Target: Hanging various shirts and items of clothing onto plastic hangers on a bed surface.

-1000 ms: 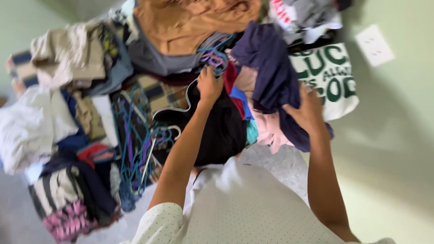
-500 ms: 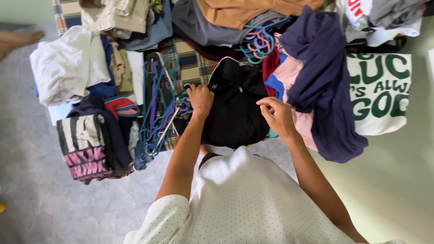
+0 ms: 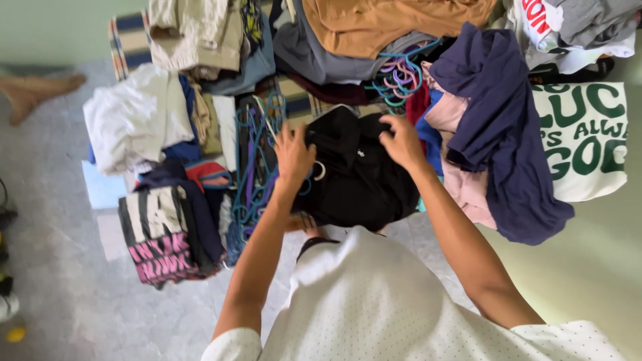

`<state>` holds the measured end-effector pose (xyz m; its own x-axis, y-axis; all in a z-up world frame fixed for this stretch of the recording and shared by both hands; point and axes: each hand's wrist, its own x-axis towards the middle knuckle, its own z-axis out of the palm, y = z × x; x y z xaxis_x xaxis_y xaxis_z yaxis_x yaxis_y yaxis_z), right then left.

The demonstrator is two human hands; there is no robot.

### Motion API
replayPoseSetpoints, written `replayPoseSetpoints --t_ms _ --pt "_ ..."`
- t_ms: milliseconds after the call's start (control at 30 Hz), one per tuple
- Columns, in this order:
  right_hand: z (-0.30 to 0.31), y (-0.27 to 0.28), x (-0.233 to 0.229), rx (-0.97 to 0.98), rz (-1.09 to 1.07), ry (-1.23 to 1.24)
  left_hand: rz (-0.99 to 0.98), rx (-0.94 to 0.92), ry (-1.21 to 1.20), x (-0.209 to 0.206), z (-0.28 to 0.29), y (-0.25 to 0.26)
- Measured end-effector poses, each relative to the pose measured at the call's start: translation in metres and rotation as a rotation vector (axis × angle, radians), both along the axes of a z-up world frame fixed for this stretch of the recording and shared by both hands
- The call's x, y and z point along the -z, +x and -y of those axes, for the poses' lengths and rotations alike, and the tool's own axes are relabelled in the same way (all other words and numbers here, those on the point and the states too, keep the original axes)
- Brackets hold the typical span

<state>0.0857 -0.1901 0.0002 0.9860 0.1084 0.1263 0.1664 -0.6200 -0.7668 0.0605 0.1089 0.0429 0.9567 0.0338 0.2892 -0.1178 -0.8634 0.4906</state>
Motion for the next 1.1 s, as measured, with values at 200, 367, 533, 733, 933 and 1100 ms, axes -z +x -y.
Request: replayPoseSetpoints --t_ms 200,367,533,733,933,1100 --pt "0.052 0.088 0.069 0.374 0.215 -0.145 -0.28 0.439 -0.253 0.037 0.018 0.006" --pt "0.055 0.132 0.08 0.55 0.024 0.302 -0.251 0.492 -0.29 0.006 0.064 0.05" --pt "0.046 0.152 0.054 0.561 -0.055 0.348 -0.142 0.421 -0.247 -0.002 0.11 0.115" --pt "0.025 0.139 -0.041 0.44 0.486 -0.181 0.115 0.291 -0.079 -0.028 0.14 0.173" --pt "0.026 0.122 -0.115 0.273 0.0 0.447 0.166 0.306 -0.009 -0.028 0.145 0.186" --pt "0.033 0.093 -0.129 0.192 -0.411 1.165 -0.069 0.295 -0.008 -0.048 0.126 0.16"
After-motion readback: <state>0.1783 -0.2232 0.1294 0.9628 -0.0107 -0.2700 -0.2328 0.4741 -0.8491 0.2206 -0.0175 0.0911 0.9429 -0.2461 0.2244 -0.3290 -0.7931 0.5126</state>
